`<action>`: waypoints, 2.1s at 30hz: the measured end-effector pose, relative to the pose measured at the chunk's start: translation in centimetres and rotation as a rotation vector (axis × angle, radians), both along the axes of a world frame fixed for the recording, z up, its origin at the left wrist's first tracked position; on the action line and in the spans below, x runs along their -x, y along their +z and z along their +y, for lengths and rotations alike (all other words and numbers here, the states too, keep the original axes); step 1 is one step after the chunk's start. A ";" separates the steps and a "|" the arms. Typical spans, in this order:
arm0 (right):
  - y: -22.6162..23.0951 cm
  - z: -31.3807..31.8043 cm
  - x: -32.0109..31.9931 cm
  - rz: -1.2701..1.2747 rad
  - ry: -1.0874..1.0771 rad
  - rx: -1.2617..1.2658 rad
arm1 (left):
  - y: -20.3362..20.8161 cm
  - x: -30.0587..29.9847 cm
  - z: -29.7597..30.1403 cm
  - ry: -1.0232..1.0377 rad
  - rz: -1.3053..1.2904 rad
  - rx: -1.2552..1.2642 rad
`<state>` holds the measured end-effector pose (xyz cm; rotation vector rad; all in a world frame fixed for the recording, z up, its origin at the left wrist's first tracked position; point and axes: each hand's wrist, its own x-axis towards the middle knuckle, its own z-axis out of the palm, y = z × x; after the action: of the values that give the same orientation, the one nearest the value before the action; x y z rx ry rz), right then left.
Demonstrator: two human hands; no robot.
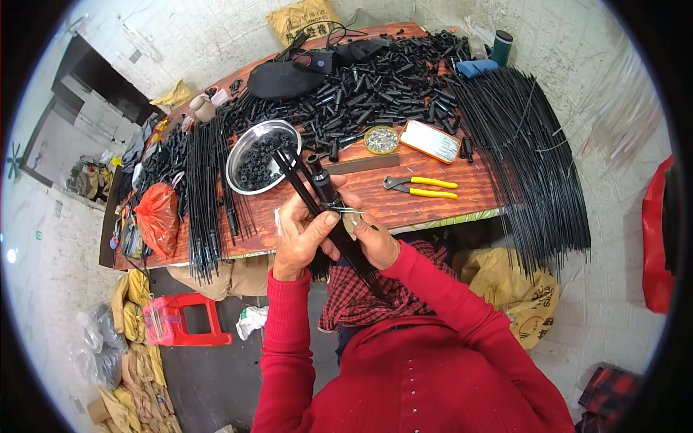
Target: Assembling and organizing bunches of black electrical wires at a factory workbench.
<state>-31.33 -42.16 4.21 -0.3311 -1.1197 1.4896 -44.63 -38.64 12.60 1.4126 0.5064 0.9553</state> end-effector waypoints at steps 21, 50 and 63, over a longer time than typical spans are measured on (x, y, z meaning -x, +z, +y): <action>3.3 -2.0 -1.3 0.037 0.056 0.305 | 1.0 0.1 -0.1 -0.037 0.059 0.048; 1.9 -1.6 -1.4 0.035 0.070 0.225 | 1.8 -0.3 -0.3 0.060 0.155 0.024; 1.1 -1.2 -1.4 0.079 0.036 0.249 | 1.4 -0.5 0.3 0.037 0.081 0.111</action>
<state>-29.96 -43.33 5.27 -0.4216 -0.8822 1.6638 -44.13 -38.39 14.01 1.3500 0.6377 0.8888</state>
